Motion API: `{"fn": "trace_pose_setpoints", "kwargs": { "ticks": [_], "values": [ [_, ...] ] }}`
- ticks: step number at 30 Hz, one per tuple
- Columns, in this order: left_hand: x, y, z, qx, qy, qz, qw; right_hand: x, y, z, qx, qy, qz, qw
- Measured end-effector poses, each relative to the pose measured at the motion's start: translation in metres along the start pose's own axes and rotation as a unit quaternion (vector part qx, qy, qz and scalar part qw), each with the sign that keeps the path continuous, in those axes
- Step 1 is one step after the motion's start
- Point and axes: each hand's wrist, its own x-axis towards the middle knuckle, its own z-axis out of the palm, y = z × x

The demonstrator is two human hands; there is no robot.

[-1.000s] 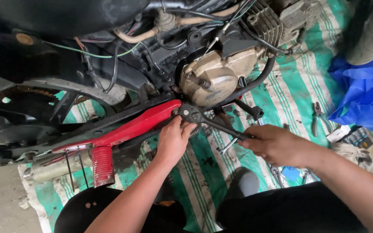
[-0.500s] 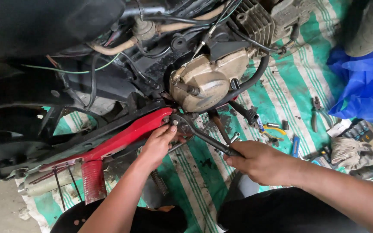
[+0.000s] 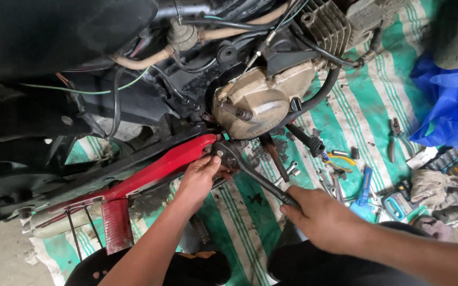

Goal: Aligning and securing the exhaust pipe and engine components on a motorcycle using various hand tools.

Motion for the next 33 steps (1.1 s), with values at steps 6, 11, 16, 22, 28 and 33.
{"fn": "trace_pose_setpoints", "kwargs": {
  "ticks": [6,11,16,22,28,33],
  "values": [
    [0.007,-0.014,-0.001,-0.037,0.034,0.01,0.999,0.018,0.012,0.1,0.051,0.191,-0.089,0.976],
    [0.004,-0.012,-0.003,0.089,0.067,0.009,0.994,0.032,0.003,0.149,0.205,0.161,-0.061,0.964],
    [0.003,0.0,-0.001,0.166,0.091,-0.002,0.982,0.079,0.002,0.209,0.234,0.242,-0.098,0.937],
    [0.024,-0.029,-0.006,-0.005,0.05,0.05,0.997,0.079,0.001,0.217,0.194,0.287,-0.127,0.93],
    [0.02,-0.019,0.002,-0.044,0.115,0.058,0.991,-0.002,-0.027,0.121,0.185,0.161,-0.08,0.966],
    [0.007,-0.015,-0.012,-0.177,0.041,0.089,0.979,-0.036,-0.056,0.116,0.376,0.11,-0.135,0.91]
  ]
}}
